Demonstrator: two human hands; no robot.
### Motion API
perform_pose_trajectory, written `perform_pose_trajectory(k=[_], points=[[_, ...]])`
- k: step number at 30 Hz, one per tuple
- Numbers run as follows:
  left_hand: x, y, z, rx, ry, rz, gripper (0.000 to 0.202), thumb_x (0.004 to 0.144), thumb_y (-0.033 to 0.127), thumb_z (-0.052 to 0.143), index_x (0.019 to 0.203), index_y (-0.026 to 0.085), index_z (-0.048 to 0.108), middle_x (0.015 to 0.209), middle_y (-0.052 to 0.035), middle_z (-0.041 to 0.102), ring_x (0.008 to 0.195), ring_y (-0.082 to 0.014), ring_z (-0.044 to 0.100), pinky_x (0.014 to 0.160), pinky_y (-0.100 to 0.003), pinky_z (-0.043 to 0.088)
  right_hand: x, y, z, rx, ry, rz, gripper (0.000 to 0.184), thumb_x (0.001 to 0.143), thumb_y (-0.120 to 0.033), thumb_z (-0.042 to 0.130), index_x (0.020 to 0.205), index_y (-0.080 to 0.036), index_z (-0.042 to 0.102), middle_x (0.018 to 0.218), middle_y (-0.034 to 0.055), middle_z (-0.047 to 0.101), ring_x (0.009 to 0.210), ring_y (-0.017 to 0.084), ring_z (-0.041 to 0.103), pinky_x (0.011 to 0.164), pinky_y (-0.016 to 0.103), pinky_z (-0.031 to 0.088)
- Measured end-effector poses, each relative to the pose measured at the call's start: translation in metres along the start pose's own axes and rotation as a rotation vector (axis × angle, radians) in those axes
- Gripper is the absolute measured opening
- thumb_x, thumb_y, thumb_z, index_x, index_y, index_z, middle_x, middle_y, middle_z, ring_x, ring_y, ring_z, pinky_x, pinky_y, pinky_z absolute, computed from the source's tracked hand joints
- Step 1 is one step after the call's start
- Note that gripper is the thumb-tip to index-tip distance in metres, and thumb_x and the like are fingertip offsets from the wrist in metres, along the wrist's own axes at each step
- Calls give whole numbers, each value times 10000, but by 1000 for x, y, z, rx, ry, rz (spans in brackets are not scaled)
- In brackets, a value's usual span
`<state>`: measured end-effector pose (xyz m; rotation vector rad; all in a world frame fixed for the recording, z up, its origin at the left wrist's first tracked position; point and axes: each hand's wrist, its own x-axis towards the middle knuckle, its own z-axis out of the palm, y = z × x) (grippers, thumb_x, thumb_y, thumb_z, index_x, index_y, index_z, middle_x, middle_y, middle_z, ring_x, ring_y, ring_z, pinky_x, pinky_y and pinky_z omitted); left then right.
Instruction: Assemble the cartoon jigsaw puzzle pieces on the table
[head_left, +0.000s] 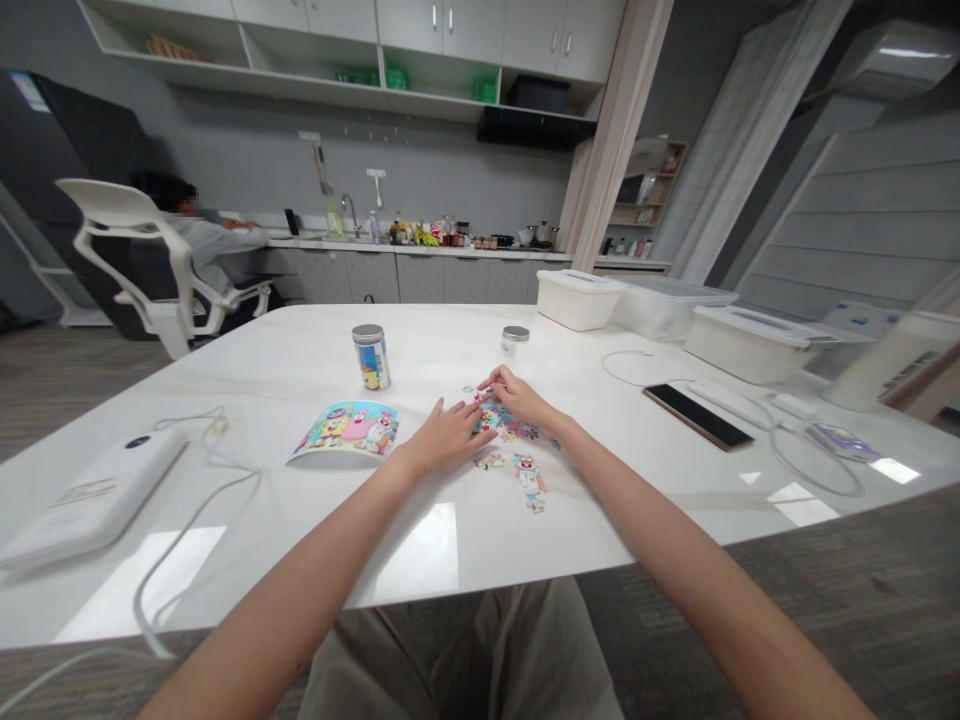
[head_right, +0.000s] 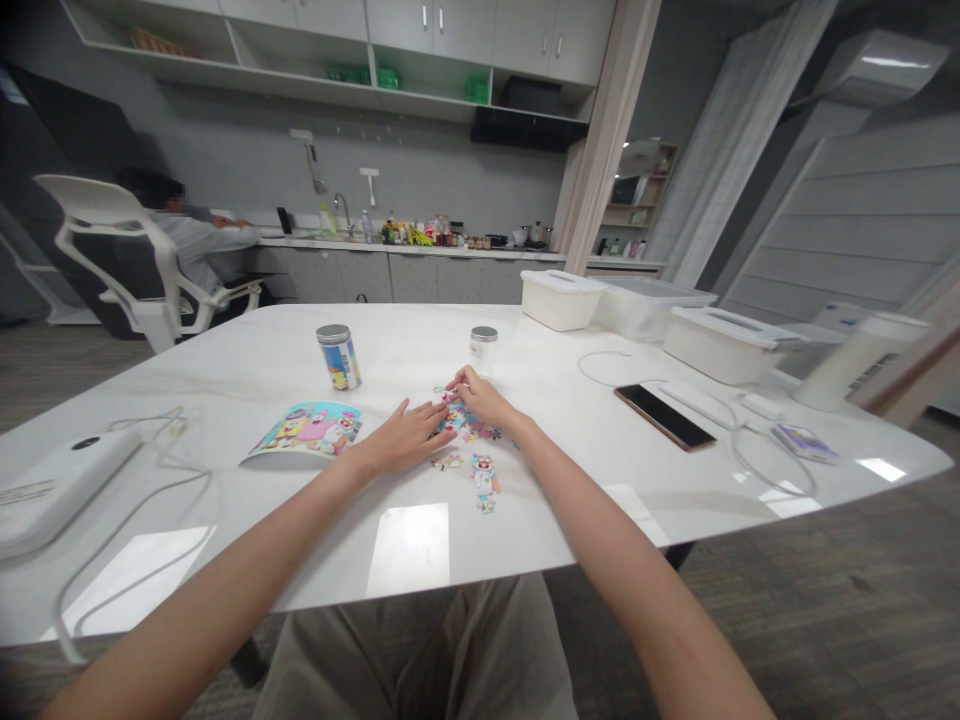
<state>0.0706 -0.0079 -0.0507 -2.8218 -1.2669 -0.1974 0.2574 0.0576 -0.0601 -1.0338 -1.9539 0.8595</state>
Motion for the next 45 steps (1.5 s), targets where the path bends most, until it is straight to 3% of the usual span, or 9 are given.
perform_pose_trajectory(k=[5, 14, 24, 27, 30, 33, 35, 40, 45], points=[[0, -1, 1, -10, 5, 4, 471, 1008, 468, 263, 1376, 224, 430, 1451, -144, 468, 1345, -283, 405, 1103, -601, 244, -1, -3, 0, 19, -9, -1, 66, 919, -167, 384, 906, -229, 403, 1102, 64, 674, 863, 156, 686, 847, 395, 517], [0, 4, -4, 2, -36, -23, 456, 1011, 439, 291, 1375, 205, 432, 1484, -144, 426, 1362, -295, 385, 1108, -615, 244, 1, -1, 0, 36, 10, -25, 62, 903, -172, 406, 894, -233, 413, 972, 45, 719, 905, 150, 657, 871, 370, 494], [1, 0, 4, -36, 83, -41, 404, 1001, 475, 296, 1246, 218, 488, 1371, -162, 520, 1345, -282, 396, 1083, -593, 303, 2, 1, 0, 60, 42, -46, 53, 902, -182, 404, 884, -231, 410, 909, 34, 724, 865, 148, 659, 850, 362, 492], [2, -2, 4, -269, 176, -123, 293, 951, 435, 458, 1121, 214, 547, 1318, -146, 552, 1362, -295, 365, 1110, -564, 260, 2, 1, -1, 69, 54, -52, 48, 902, -189, 406, 883, -232, 410, 901, 28, 725, 861, 148, 660, 850, 366, 494], [8, -5, 7, -610, 312, -304, 262, 868, 372, 591, 1048, 186, 550, 1267, -146, 563, 1275, -304, 464, 1106, -505, 286, 2, 0, -1, 86, 49, -55, 47, 903, -202, 420, 873, -233, 404, 907, 33, 730, 874, 151, 671, 849, 366, 498], [17, -12, 12, -765, 401, -455, 302, 899, 324, 536, 1136, 144, 487, 1271, -189, 539, 1213, -289, 524, 1043, -463, 379, 4, -1, -1, 190, 13, -74, 81, 907, -250, 458, 862, -237, 392, 909, 37, 738, 866, 155, 683, 841, 363, 503], [21, -17, 14, -891, 428, -526, 268, 923, 292, 502, 1141, 139, 477, 1170, -174, 598, 1126, -261, 594, 963, -424, 458, 5, -1, -1, 283, -33, -89, 139, 906, -304, 496, 853, -239, 386, 901, 40, 742, 843, 157, 689, 829, 362, 505], [18, -22, 13, -1226, 434, -553, 200, 846, 213, 638, 1008, 151, 539, 883, -49, 660, 751, -154, 693, 746, -302, 552, 7, -2, 0, 424, -134, -82, 305, 851, -451, 614, 844, -236, 398, 868, 42, 748, 798, 160, 694, 804, 353, 507], [13, -18, 6, -1432, 428, -568, 223, 789, 271, 733, 843, 138, 562, 766, -38, 662, 692, -149, 688, 714, -288, 559, 6, -4, 0, 489, -123, -32, 397, 799, -529, 659, 836, -237, 394, 870, 47, 749, 795, 164, 702, 814, 347, 507]])
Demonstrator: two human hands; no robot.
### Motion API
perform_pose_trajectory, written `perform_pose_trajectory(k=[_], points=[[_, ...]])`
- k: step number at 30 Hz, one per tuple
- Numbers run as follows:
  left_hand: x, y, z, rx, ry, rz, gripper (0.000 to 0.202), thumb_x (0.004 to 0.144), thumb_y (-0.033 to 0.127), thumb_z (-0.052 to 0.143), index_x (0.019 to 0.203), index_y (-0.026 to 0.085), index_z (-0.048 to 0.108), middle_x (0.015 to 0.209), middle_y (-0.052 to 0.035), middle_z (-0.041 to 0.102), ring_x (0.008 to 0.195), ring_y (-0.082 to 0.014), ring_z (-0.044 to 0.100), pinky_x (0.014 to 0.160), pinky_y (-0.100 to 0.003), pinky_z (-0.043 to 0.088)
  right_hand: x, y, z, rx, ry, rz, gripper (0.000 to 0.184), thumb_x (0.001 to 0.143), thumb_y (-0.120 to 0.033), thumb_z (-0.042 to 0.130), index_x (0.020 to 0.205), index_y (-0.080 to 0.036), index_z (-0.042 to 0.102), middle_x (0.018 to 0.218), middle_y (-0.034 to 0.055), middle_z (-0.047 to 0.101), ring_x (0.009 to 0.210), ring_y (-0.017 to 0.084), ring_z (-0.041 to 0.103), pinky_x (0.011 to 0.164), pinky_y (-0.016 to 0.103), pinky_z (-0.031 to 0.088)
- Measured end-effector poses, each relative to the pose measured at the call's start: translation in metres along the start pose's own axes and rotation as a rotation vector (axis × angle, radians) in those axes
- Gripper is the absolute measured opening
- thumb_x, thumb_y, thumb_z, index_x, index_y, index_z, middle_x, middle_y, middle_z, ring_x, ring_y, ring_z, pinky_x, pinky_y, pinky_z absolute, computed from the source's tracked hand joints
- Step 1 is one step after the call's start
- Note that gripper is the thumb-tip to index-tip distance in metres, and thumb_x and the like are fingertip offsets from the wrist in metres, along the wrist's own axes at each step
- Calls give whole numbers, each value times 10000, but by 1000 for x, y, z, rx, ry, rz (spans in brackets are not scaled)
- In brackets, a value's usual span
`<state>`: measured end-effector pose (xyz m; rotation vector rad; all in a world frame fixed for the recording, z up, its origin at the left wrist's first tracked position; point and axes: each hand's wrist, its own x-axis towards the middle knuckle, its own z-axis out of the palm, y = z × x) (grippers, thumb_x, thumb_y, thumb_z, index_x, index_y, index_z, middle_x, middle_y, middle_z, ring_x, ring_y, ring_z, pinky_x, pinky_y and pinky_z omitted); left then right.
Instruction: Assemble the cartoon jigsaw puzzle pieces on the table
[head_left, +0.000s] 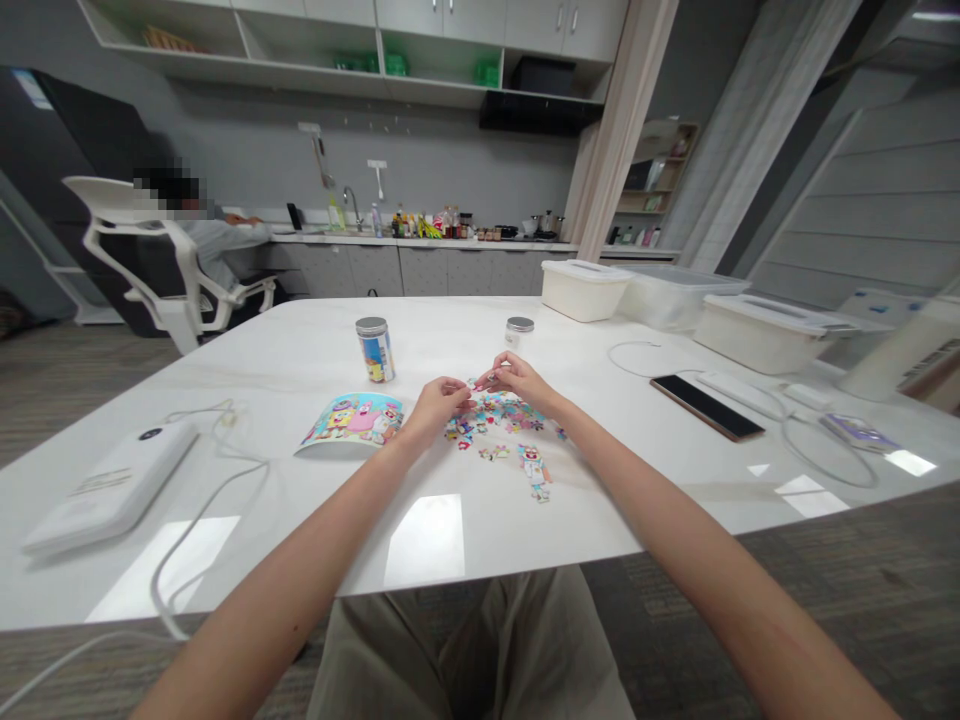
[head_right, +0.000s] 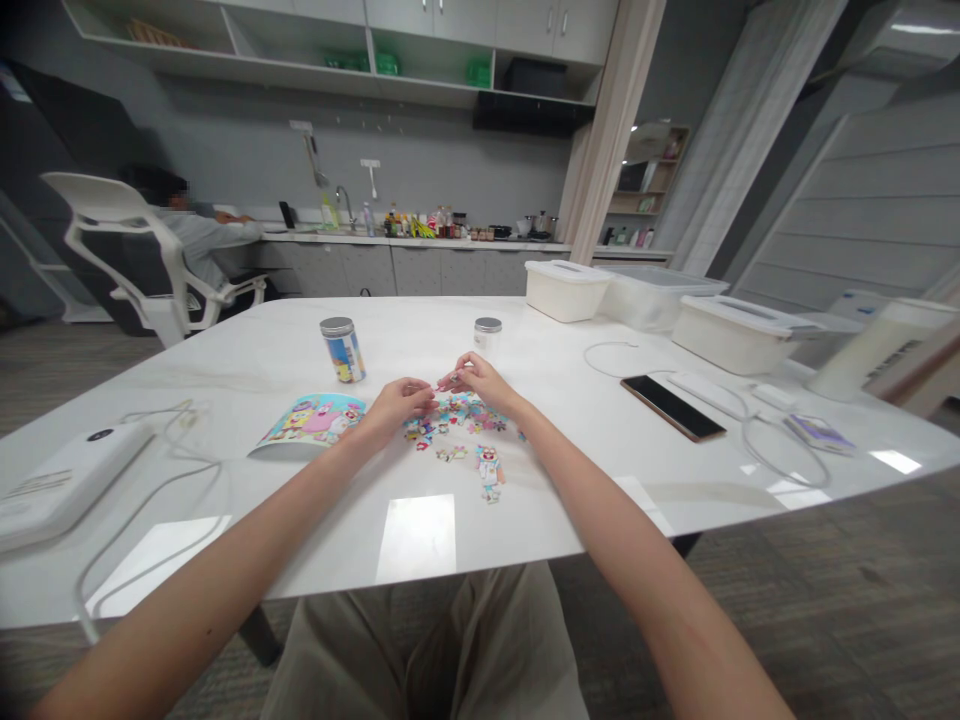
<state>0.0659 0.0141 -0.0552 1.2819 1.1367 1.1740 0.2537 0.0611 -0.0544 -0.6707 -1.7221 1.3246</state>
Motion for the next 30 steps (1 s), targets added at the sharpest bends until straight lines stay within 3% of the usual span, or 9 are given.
perform_pose_trajectory(k=[4, 9, 14, 22, 30], points=[[-1, 2, 2, -82, -45, -47, 291, 786, 360, 741, 851, 140, 561, 765, -73, 695, 708, -177, 702, 698, -303, 566, 0, -1, 1, 9, 12, 6, 423, 771, -546, 683, 834, -235, 404, 876, 51, 751, 796, 165, 699, 817, 341, 505], [-1, 1, 1, -105, -57, -30, 346, 641, 249, 844, 835, 144, 577, 700, -23, 691, 687, -155, 684, 704, -283, 555, 0, -2, 2, 27, 15, 7, 399, 772, -514, 682, 828, -233, 404, 859, 45, 750, 785, 161, 691, 794, 336, 507], [-2, 2, 0, -89, -92, -7, 306, 595, 274, 849, 766, 140, 634, 677, -18, 686, 653, -143, 652, 683, -277, 533, 0, -3, 0, -32, 122, 55, 256, 818, -390, 620, 844, -228, 424, 871, 26, 723, 796, 156, 678, 663, 279, 508], [-2, 4, 0, -48, -95, 9, 222, 603, 235, 802, 772, 135, 699, 688, -13, 673, 653, -118, 609, 684, -254, 494, 4, 2, -5, -104, 212, 69, 168, 724, -277, 688, 815, -187, 579, 766, -1, 628, 682, 115, 574, 551, 219, 470], [-1, 5, 1, -1, -103, 10, 165, 640, 213, 763, 741, 133, 660, 645, -8, 654, 603, -112, 598, 638, -245, 480, 1, -2, -2, -113, 195, 65, 191, 700, -281, 722, 811, -172, 611, 746, 1, 649, 707, 119, 608, 613, 237, 491]])
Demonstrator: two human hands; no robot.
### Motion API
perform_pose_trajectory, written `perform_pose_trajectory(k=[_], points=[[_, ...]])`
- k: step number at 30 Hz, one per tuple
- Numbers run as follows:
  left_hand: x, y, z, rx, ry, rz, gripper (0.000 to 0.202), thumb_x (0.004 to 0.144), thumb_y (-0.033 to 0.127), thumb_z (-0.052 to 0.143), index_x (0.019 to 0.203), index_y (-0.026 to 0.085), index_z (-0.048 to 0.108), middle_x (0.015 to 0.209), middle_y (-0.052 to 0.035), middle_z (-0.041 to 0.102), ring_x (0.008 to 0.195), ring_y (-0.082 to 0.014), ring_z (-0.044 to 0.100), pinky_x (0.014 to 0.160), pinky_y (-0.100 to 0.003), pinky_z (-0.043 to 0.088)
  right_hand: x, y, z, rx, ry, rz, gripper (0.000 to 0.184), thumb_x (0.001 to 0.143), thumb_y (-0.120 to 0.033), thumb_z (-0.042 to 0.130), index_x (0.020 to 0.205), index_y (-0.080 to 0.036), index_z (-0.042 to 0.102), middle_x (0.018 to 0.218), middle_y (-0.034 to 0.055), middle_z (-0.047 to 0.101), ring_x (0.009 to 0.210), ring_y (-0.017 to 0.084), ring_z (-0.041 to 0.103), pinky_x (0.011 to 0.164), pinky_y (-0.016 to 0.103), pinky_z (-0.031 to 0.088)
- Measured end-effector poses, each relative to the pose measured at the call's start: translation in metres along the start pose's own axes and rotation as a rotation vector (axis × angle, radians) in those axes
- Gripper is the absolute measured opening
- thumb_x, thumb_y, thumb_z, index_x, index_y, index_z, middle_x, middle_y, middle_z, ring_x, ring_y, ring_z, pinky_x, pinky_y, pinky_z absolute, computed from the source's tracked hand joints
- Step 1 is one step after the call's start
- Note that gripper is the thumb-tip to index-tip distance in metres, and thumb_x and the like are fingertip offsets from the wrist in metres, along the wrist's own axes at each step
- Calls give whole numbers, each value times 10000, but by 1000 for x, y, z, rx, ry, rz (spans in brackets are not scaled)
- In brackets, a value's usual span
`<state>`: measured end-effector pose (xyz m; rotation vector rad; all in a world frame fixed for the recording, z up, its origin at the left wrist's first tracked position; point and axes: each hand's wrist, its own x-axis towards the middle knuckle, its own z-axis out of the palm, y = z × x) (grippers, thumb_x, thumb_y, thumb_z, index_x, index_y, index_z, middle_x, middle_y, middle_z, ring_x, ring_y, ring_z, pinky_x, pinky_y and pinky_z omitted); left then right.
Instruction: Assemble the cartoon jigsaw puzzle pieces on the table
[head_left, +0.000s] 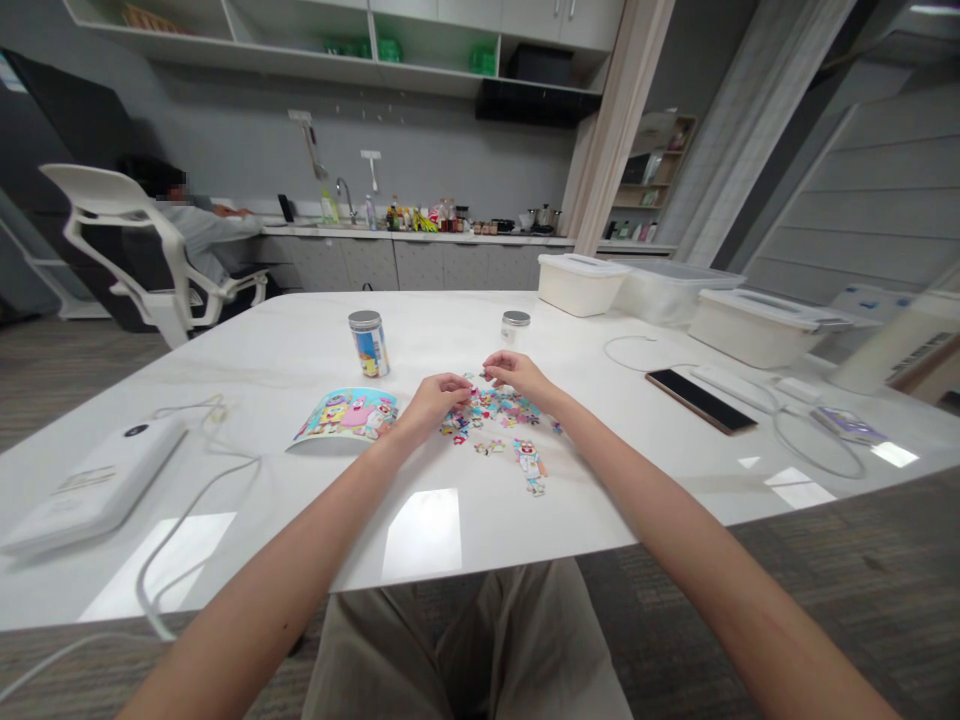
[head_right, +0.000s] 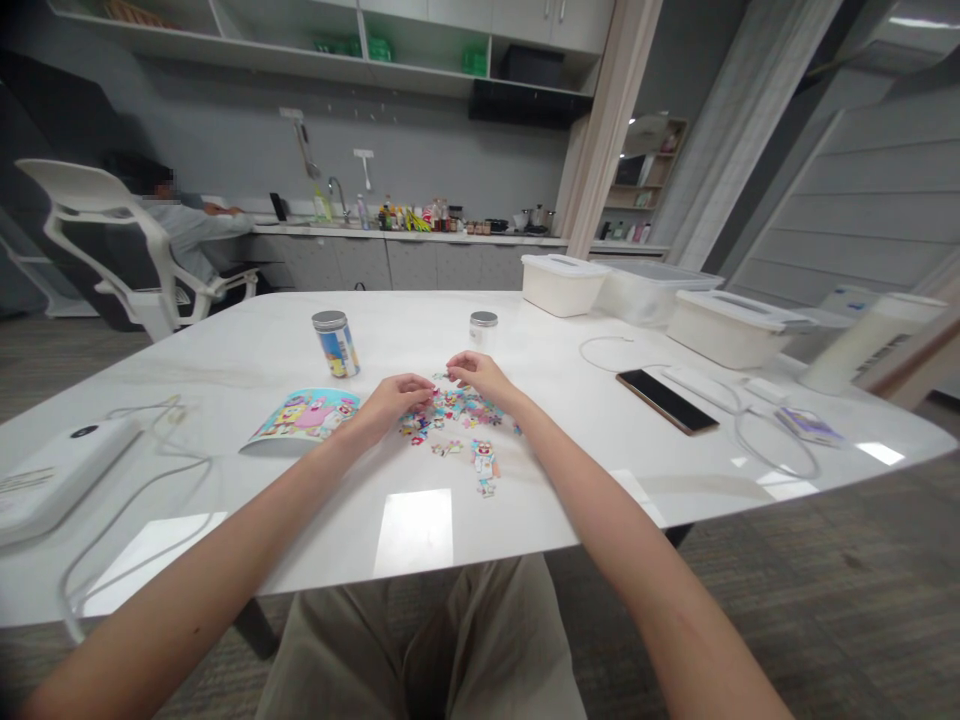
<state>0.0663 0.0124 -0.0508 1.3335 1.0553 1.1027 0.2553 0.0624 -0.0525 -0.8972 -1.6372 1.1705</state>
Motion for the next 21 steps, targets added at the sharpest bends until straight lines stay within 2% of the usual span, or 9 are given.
perform_pose_trajectory(k=[9, 17, 21], points=[[0, 0, 1, 59, -31, 18, 186, 660, 267, 755, 713, 147, 623, 658, -7, 641, 593, -115, 588, 538, -221, 449, -1, -1, 0, -9, 20, -10, 177, 714, -249, 709, 852, -179, 623, 755, -9, 630, 706, 119, 625, 612, 241, 500], [-1, 0, 1, 117, -53, 39, 166, 669, 255, 731, 721, 152, 610, 647, 3, 632, 547, -98, 564, 544, -219, 444, -2, -5, 0, -10, 11, 5, 134, 697, -216, 718, 805, -171, 651, 751, 4, 648, 724, 130, 638, 657, 261, 517], [-1, 0, 2, 177, -66, 46, 197, 669, 254, 728, 796, 157, 613, 677, -11, 657, 562, -119, 592, 542, -229, 451, 0, -3, -2, -5, 17, 12, 135, 697, -219, 715, 809, -173, 657, 743, 10, 656, 713, 134, 629, 644, 265, 514]])
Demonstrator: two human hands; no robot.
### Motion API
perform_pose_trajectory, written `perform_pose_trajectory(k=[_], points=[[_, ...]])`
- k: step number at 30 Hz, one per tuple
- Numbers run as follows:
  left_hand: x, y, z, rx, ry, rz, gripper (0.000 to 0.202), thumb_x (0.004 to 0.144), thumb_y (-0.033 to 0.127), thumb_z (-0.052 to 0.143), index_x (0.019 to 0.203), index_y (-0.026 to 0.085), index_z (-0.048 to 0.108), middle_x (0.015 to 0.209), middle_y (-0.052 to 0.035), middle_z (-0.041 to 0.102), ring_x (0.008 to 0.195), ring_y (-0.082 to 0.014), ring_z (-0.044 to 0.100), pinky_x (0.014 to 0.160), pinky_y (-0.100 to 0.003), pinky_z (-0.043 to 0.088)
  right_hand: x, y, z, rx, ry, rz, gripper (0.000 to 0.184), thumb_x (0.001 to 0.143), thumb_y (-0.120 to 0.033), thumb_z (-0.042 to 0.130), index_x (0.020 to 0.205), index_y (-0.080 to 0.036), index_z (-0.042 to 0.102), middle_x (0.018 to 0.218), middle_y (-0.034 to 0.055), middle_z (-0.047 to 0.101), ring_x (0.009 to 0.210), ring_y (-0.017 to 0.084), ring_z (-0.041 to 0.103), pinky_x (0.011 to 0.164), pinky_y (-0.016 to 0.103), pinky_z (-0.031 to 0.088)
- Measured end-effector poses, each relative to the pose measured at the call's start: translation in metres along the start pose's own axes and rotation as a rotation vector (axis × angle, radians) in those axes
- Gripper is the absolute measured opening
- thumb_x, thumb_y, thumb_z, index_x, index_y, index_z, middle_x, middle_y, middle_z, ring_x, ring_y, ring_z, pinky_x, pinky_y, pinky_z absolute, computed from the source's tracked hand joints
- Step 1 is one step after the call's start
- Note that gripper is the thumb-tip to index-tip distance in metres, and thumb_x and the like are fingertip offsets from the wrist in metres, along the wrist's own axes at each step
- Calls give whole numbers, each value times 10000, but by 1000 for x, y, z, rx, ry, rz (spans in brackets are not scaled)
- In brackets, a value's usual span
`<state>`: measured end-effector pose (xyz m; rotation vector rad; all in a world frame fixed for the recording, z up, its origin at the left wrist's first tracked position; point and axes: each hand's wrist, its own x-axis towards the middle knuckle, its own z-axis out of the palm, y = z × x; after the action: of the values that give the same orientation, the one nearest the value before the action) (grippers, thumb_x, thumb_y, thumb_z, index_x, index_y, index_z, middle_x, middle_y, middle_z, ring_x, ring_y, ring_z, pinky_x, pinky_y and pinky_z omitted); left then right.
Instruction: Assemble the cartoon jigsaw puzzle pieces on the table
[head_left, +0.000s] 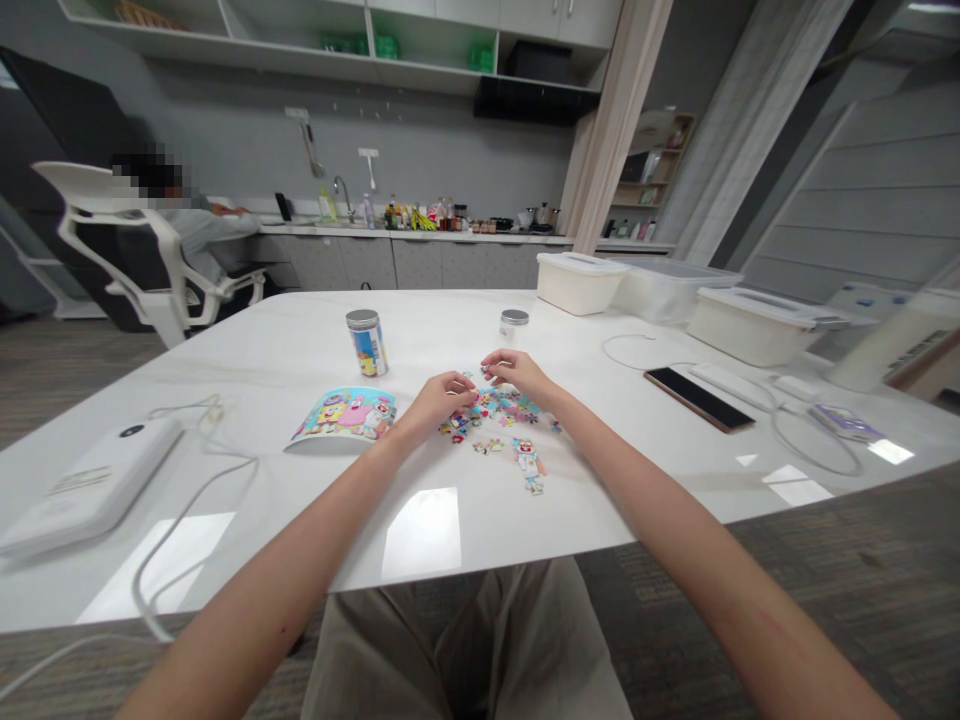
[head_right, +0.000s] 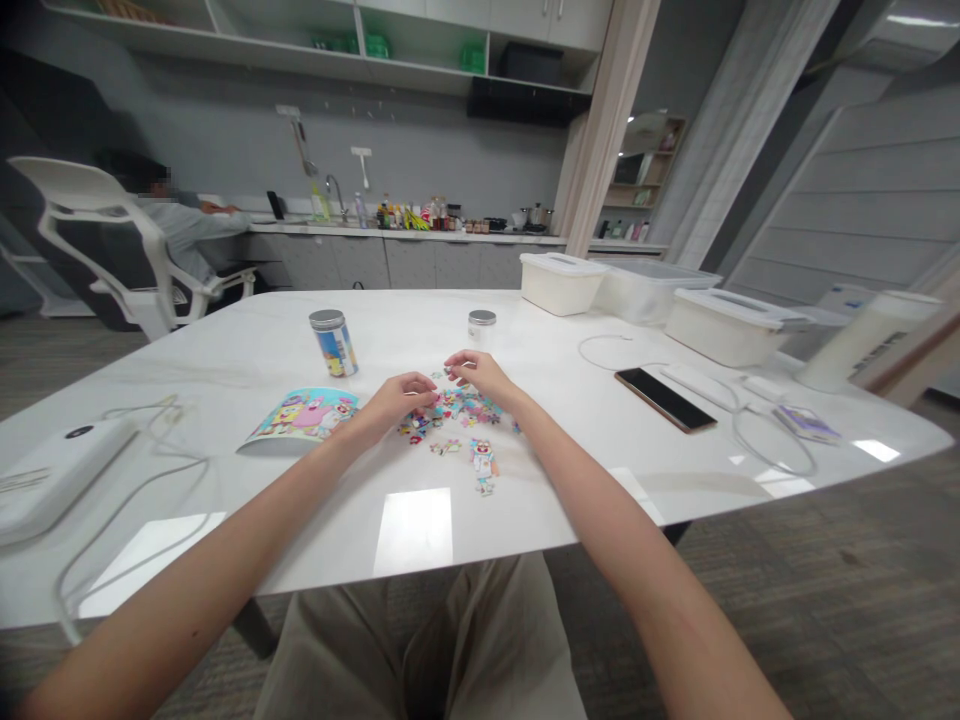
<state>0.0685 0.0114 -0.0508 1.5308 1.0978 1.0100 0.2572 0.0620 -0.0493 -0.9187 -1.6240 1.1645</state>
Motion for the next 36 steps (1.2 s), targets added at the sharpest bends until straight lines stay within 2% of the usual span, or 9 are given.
perform_pose_trajectory(k=[4, 9, 11, 14, 18, 23, 27, 30, 36], points=[[0, 0, 3, 99, -23, 38, 190, 673, 246, 705, 828, 161, 633, 705, -22, 686, 607, -139, 620, 577, -237, 465, 2, 1, -3, 0, 26, -3, 120, 713, -211, 682, 828, -179, 678, 770, 17, 669, 696, 128, 610, 618, 255, 505], [-3, 4, 1, 320, -52, 124, 21, 619, 210, 694, 635, 196, 695, 662, -16, 686, 658, -170, 611, 648, -255, 461, 2, 2, -4, -5, 28, 12, 134, 712, -179, 662, 837, -181, 709, 805, 24, 691, 679, 119, 600, 607, 243, 501], [-5, 7, 0, 413, -34, 161, 28, 602, 199, 697, 623, 214, 708, 659, -6, 681, 671, -177, 599, 660, -255, 454, 2, 2, -3, -6, 21, 20, 139, 709, -181, 667, 840, -182, 712, 799, 24, 695, 669, 120, 598, 599, 244, 503], [-7, 10, -1, 539, 0, 194, 62, 665, 206, 652, 675, 212, 713, 690, -6, 682, 686, -181, 601, 678, -256, 454, 2, 3, -3, -4, 19, 26, 133, 709, -175, 669, 835, -180, 710, 786, 22, 694, 668, 120, 600, 597, 242, 503], [-7, 10, -3, 729, 98, 206, 152, 747, 154, 552, 758, 184, 701, 801, -57, 684, 780, -216, 617, 767, -291, 457, 3, 3, -3, 6, 26, 24, 110, 707, -168, 672, 814, -177, 695, 787, 20, 687, 678, 118, 602, 597, 238, 500], [-7, 10, -13, 948, 194, 183, 200, 767, 108, 519, 850, 183, 685, 937, -108, 668, 953, -266, 604, 883, -339, 435, 2, 2, -3, 17, 20, 17, 105, 695, -194, 703, 792, -173, 668, 766, 18, 684, 714, 130, 635, 636, 251, 514], [-9, 11, -15, 1050, 198, 116, 188, 811, 175, 508, 878, 183, 683, 900, -119, 688, 885, -274, 632, 812, -340, 465, 1, 2, -2, 19, 15, 15, 143, 687, -229, 734, 772, -168, 637, 772, 20, 686, 756, 151, 676, 670, 268, 525], [-11, 12, -13, 1102, 186, 75, 203, 832, 214, 492, 871, 174, 687, 882, -141, 699, 844, -293, 648, 760, -349, 476, 1, 2, -2, 10, 18, 18, 185, 673, -251, 761, 770, -169, 627, 773, 19, 683, 726, 151, 680, 625, 254, 519], [-12, 12, -19, 1187, 205, 13, 251, 786, 104, 479, 920, 140, 688, 931, -195, 689, 854, -332, 662, 746, -385, 482, 3, 3, -5, -23, 44, 35, 211, 648, -241, 789, 782, -171, 643, 745, 23, 690, 645, 132, 640, 532, 228, 504]])
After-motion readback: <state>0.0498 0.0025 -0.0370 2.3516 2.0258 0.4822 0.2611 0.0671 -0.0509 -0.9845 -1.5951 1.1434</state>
